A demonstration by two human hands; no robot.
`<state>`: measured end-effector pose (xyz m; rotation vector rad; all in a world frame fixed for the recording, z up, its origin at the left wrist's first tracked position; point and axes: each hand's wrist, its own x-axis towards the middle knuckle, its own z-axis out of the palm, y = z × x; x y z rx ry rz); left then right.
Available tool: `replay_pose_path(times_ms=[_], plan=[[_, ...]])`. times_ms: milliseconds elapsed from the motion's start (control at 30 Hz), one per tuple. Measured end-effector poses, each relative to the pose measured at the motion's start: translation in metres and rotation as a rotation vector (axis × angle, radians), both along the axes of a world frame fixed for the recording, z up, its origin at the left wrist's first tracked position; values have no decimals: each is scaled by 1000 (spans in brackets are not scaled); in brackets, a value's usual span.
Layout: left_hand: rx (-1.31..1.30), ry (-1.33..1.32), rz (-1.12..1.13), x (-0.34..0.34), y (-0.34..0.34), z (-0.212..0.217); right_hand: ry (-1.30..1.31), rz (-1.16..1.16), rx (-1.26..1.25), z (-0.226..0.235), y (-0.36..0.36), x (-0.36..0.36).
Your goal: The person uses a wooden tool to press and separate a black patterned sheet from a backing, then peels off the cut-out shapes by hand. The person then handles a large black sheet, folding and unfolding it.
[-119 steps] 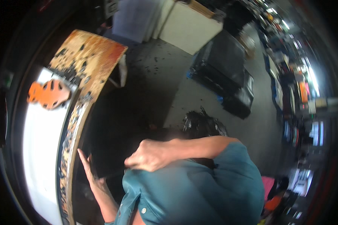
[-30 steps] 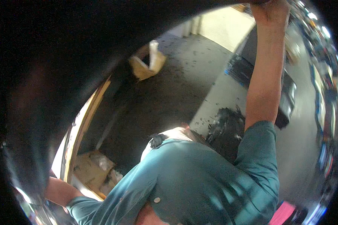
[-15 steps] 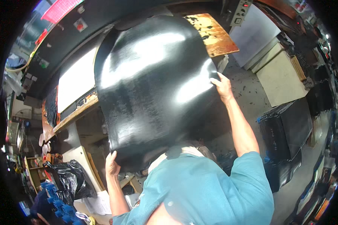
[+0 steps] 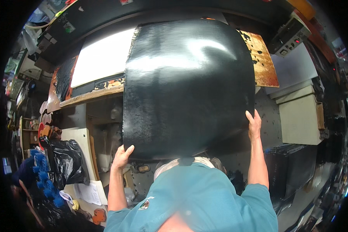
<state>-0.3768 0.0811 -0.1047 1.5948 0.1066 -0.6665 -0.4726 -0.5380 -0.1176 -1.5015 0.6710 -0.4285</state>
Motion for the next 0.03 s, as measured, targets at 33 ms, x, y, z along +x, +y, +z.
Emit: replay_pose_path(times_ms=[33], plan=[[-58, 2, 38, -6, -5, -2, -20, 27, -8, -7, -3, 1]])
